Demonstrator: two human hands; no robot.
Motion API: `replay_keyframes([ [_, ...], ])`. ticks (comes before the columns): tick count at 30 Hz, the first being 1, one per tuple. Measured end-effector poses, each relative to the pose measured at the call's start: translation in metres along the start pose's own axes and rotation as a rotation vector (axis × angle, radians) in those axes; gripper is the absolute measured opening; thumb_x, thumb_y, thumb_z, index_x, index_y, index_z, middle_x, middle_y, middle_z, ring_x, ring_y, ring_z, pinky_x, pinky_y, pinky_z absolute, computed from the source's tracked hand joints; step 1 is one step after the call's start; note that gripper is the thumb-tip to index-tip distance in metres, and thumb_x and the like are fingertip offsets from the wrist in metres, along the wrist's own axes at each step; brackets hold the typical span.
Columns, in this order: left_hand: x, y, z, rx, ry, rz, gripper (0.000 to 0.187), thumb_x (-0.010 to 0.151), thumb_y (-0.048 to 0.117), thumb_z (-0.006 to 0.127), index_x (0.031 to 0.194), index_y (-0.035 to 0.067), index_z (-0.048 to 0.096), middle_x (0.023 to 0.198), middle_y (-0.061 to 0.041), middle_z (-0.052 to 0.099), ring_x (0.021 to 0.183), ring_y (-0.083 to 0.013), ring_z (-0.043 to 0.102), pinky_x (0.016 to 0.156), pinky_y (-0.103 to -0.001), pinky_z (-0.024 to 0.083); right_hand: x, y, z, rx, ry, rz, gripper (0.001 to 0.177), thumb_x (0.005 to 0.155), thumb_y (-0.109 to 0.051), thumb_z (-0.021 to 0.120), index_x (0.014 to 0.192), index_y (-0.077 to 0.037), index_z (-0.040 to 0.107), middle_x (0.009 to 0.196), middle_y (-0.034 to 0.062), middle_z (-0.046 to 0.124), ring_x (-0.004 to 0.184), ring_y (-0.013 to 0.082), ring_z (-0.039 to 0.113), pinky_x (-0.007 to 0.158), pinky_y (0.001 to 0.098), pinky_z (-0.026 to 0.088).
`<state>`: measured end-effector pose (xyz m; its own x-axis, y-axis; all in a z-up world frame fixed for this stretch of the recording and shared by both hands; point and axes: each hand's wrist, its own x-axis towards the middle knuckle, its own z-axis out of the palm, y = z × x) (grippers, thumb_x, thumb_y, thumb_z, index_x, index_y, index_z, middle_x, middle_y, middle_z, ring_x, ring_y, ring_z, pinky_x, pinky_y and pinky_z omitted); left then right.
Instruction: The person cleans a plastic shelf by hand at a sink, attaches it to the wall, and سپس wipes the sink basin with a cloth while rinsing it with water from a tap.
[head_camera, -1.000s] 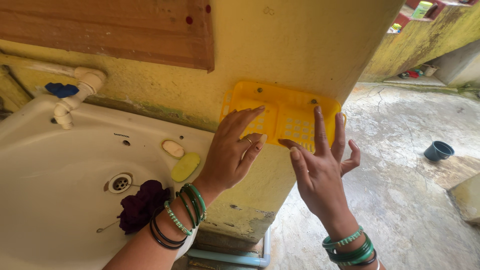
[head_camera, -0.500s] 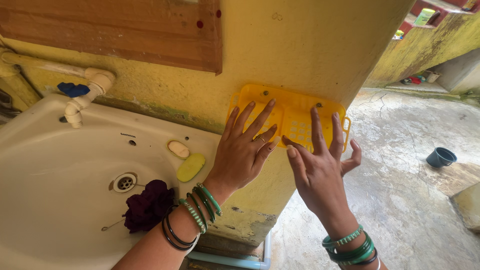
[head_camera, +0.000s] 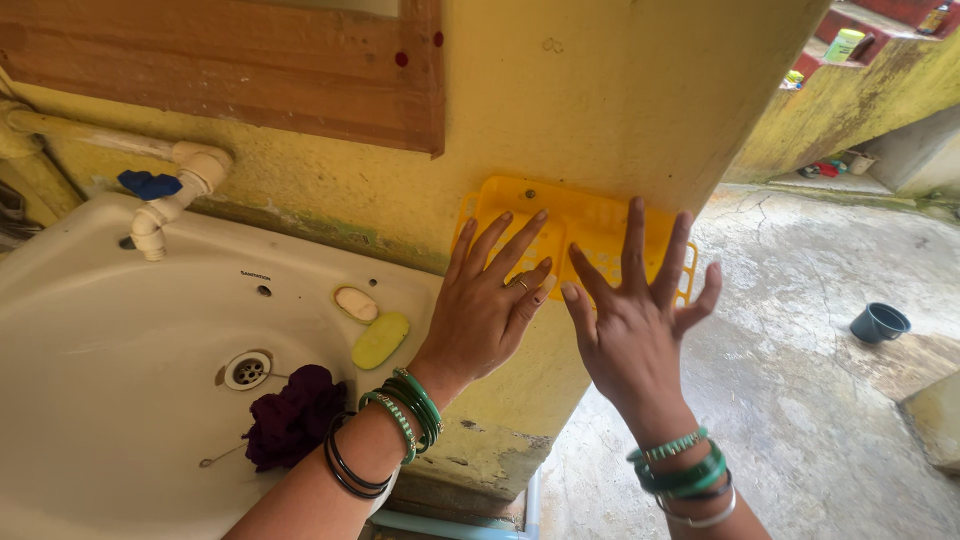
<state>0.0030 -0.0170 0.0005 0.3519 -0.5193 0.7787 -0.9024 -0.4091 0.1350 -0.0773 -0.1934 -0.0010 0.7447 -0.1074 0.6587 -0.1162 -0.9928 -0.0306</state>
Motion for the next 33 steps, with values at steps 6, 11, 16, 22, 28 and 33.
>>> replay_keyframes([
  [6, 0.001, 0.000, 0.000, 0.009, 0.015, 0.008, 0.051, 0.112, 0.039, 0.036, 0.121, 0.007, 0.076, 0.163, -0.007, 0.041, 0.152, -0.0342, 0.031, 0.129, -0.055, 0.016, 0.006, 0.001, 0.001, -0.154, 0.005, -0.012, 0.056, 0.108, -0.059, 0.034, 0.142, -0.030, 0.067, 0.180, 0.0036, 0.008, 0.161, 0.0342, -0.016, 0.118, 0.0600, -0.023],
  [11, 0.000, 0.000, 0.002, 0.081, 0.020, 0.003, 0.052, 0.112, 0.040, 0.037, 0.122, 0.007, 0.076, 0.164, -0.007, 0.040, 0.153, -0.0338, 0.029, 0.129, -0.055, 0.015, 0.003, 0.008, 0.000, -0.252, -0.017, 0.026, 0.058, 0.107, -0.063, 0.031, 0.142, -0.033, 0.066, 0.180, 0.0001, 0.008, 0.160, 0.0334, -0.018, 0.116, 0.0588, -0.027],
  [16, 0.005, -0.008, 0.001, 0.170, 0.040, -0.012, 0.056, 0.111, 0.042, 0.033, 0.122, 0.008, 0.076, 0.165, -0.006, 0.037, 0.154, -0.0330, 0.026, 0.129, -0.053, 0.013, -0.001, 0.023, -0.003, -0.394, -0.046, 0.106, 0.060, 0.105, -0.067, 0.029, 0.141, -0.034, 0.064, 0.181, -0.0025, 0.005, 0.156, 0.0308, -0.025, 0.112, 0.0611, -0.029],
  [22, 0.009, -0.005, 0.002, 0.162, 0.041, -0.027, 0.064, 0.113, 0.045, 0.027, 0.116, 0.007, 0.078, 0.166, -0.004, 0.036, 0.156, -0.0332, 0.024, 0.129, -0.055, 0.011, -0.007, 0.027, 0.000, -0.248, -0.030, 0.228, 0.065, 0.108, -0.066, 0.023, 0.143, -0.028, 0.064, 0.180, -0.0031, -0.005, 0.156, 0.0300, -0.030, 0.112, 0.0641, -0.026],
  [28, 0.019, 0.007, 0.016, 0.205, 0.028, -0.017, 0.068, 0.113, 0.048, 0.024, 0.126, 0.003, 0.073, 0.167, -0.004, 0.035, 0.157, -0.0333, 0.022, 0.130, -0.054, 0.009, 0.009, 0.004, 0.009, 0.044, -0.151, 0.224, 0.064, 0.107, -0.060, 0.017, 0.140, -0.029, 0.063, 0.175, -0.0012, -0.009, 0.152, 0.0303, -0.030, 0.111, 0.0659, -0.027],
  [33, 0.022, 0.006, 0.016, 0.154, 0.024, -0.060, 0.069, 0.112, 0.048, 0.021, 0.130, 0.006, 0.071, 0.167, -0.002, 0.031, 0.157, -0.0319, 0.016, 0.128, -0.056, 0.005, 0.009, -0.013, 0.013, 0.078, -0.007, 0.139, 0.062, 0.109, -0.052, 0.018, 0.138, -0.027, 0.067, 0.175, 0.0049, -0.001, 0.155, 0.0352, -0.022, 0.114, 0.0666, -0.022],
])
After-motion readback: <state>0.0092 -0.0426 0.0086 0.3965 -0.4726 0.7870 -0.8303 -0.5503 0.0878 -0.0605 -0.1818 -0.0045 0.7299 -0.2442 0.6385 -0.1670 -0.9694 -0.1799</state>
